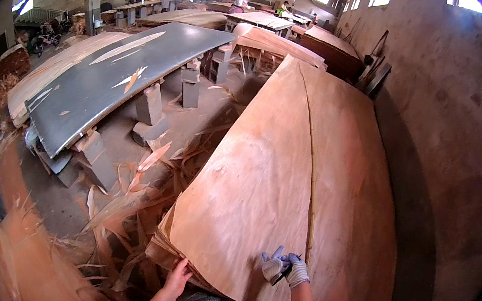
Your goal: The person prepares wood veneer by using a utility knife to trim excess material, applying tape to secure pieces together, and using a tape measure to check dimensions.
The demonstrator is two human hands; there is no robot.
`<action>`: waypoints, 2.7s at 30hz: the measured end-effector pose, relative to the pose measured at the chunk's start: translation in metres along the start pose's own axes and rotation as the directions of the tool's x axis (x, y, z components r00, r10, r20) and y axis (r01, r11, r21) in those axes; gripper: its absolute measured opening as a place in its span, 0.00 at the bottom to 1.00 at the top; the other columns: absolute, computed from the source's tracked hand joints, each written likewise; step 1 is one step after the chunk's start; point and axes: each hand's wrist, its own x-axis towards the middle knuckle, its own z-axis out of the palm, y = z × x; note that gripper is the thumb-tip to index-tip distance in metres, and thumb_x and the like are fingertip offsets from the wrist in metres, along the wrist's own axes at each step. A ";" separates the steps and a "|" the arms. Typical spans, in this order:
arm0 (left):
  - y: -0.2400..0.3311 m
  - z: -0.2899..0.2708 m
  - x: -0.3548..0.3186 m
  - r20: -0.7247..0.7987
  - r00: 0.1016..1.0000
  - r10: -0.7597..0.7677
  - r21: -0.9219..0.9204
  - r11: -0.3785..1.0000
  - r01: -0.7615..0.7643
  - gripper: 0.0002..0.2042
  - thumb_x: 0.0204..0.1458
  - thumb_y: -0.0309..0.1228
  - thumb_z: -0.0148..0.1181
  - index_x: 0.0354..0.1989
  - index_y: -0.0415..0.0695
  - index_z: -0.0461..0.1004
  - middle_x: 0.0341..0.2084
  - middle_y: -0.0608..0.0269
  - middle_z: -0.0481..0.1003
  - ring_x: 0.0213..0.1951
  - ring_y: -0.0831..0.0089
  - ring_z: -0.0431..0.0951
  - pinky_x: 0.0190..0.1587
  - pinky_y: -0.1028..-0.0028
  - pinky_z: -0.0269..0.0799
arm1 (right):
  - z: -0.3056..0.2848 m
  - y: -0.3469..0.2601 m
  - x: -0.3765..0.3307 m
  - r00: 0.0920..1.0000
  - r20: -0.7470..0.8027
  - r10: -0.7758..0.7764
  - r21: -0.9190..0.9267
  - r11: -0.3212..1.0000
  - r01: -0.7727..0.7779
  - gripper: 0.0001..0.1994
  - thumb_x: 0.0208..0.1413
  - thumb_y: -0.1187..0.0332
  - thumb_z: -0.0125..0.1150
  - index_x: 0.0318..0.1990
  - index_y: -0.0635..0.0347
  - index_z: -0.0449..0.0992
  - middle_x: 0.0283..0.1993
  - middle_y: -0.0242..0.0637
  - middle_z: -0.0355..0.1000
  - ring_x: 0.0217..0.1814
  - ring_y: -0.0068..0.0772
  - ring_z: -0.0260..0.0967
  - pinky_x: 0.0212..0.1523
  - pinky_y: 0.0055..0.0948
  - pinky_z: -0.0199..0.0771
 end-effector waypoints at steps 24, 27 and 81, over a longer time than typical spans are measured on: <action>-0.004 0.073 -0.011 0.193 0.970 0.148 0.576 0.783 -0.235 0.29 0.56 0.48 0.34 0.59 0.37 0.48 0.58 0.53 0.51 0.60 0.65 0.50 0.59 0.72 0.48 | 0.199 0.052 -0.085 0.752 0.657 0.042 -0.698 0.409 0.587 0.32 0.47 0.51 0.55 0.55 0.62 0.57 0.50 0.38 0.64 0.55 0.33 0.59 0.54 0.32 0.57; -0.001 0.092 0.000 0.274 0.924 0.267 0.579 0.722 -0.380 0.26 0.57 0.45 0.34 0.56 0.36 0.53 0.55 0.50 0.56 0.58 0.64 0.54 0.59 0.72 0.47 | 0.167 0.074 -0.035 0.824 0.564 -0.056 -0.615 0.637 0.464 0.18 0.48 0.67 0.57 0.46 0.64 0.66 0.40 0.34 0.69 0.40 0.27 0.65 0.42 0.27 0.66; -0.017 0.126 0.019 0.179 0.806 0.564 0.843 0.335 -0.421 0.33 0.38 0.40 0.64 0.51 0.37 0.57 0.40 0.50 0.69 0.41 0.62 0.72 0.40 0.69 0.69 | 0.152 0.017 -0.014 0.879 0.462 0.121 -0.639 0.732 0.235 0.26 0.41 0.55 0.65 0.44 0.63 0.68 0.37 0.32 0.69 0.36 0.23 0.62 0.37 0.23 0.64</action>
